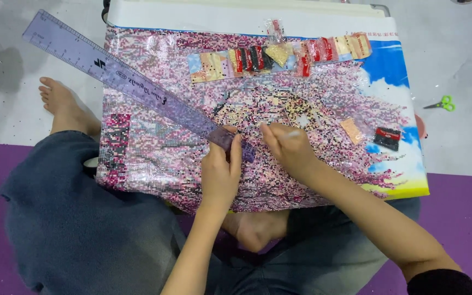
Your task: A person is sitting on the floor performing diamond painting, using an applicator tool to place small resin diamonds onto a sticky canvas while using a ruler for alignment.
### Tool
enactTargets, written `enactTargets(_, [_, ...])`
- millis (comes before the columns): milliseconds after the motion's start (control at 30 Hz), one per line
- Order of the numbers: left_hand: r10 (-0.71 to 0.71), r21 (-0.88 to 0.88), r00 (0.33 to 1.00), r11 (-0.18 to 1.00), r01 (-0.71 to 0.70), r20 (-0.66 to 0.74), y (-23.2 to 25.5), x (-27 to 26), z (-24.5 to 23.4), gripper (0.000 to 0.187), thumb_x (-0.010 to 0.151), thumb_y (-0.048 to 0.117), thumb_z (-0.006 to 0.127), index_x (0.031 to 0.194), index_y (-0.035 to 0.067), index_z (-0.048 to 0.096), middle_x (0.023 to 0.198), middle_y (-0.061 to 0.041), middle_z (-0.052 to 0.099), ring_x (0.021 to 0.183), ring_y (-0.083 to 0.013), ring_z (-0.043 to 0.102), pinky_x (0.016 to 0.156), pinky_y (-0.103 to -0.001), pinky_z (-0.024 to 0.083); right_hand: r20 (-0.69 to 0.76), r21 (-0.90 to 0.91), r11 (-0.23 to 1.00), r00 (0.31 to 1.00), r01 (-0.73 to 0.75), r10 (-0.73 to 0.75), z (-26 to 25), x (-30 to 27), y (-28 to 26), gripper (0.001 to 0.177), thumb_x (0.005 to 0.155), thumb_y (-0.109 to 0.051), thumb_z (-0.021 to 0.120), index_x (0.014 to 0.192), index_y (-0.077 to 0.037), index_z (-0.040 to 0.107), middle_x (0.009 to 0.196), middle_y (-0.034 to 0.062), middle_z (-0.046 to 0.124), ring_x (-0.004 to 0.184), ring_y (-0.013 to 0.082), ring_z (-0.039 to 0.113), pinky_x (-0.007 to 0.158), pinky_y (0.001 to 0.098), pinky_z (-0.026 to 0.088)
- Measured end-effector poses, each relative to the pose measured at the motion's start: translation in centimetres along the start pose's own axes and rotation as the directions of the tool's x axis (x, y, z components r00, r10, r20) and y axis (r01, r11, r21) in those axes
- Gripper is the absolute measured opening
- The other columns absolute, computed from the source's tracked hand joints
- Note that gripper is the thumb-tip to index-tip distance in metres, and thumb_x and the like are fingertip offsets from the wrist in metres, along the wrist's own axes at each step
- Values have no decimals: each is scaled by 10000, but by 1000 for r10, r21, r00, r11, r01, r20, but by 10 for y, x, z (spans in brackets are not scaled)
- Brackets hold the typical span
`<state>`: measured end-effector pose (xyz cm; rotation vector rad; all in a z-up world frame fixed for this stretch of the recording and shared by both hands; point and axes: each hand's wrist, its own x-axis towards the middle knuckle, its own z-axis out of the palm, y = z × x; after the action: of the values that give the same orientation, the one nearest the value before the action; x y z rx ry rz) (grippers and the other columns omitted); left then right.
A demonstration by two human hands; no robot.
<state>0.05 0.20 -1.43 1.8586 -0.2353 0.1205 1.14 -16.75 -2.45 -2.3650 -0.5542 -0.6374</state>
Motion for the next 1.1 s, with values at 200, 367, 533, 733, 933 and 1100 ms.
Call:
enactTargets(200, [172, 29, 984, 984, -173, 46, -8, -4, 2, 185, 998, 143, 408, 952, 62, 568, 734, -82, 644, 810, -271, 576, 777, -386, 448, -116, 589, 729, 856, -349, 504, -20, 2, 14, 433, 1072, -143, 348, 689, -95, 544, 464, 1, 502, 377, 94, 475, 398, 177, 398])
enactTargets(367, [318, 132, 946, 937, -324, 63, 14, 1, -5, 150, 964, 136, 456, 874, 66, 552, 761, -76, 626, 850, -279, 552, 765, -387, 402, -127, 664, 598, 720, -450, 682, -48, 4, 42, 465, 1092, -213, 340, 707, -93, 572, 467, 9, 482, 360, 98, 498, 355, 177, 388])
enactTargets(533, [409, 272, 909, 868, -414, 78, 2, 1, 6, 181, 951, 141, 488, 831, 54, 592, 721, -101, 618, 883, -269, 551, 805, -379, 394, -185, 558, 695, 749, -454, 637, -62, -1, 70, 487, 1115, -199, 355, 702, -70, 577, 459, 26, 460, 373, 95, 477, 384, 187, 371])
enactTargets(733, [519, 401, 848, 759, -513, 103, -7, 4, 12, 208, 909, 141, 517, 805, 47, 671, 610, -99, 628, 858, -266, 552, 787, -381, 385, -261, 333, 892, 880, -304, 397, -46, -15, 91, 502, 1087, -87, 422, 626, -23, 610, 418, 61, 485, 351, 136, 437, 394, 224, 345])
enactTargets(933, [451, 251, 891, 857, -449, 56, 8, 2, 7, 204, 909, 110, 525, 787, 4, 650, 623, -124, 632, 871, -273, 551, 803, -370, 385, -216, 172, 966, 949, -193, 228, -48, -9, 77, 490, 1061, -70, 471, 598, -35, 629, 399, 53, 525, 322, 155, 462, 384, 221, 377])
enactTargets(1100, [388, 151, 922, 910, -386, 16, 1, 0, 7, 152, 919, 76, 508, 860, 8, 630, 719, -125, 647, 830, -272, 520, 793, -382, 381, -180, 177, 971, 965, -161, 192, -50, -4, 69, 488, 1068, -57, 435, 612, -22, 604, 400, 65, 501, 314, 148, 401, 384, 223, 351])
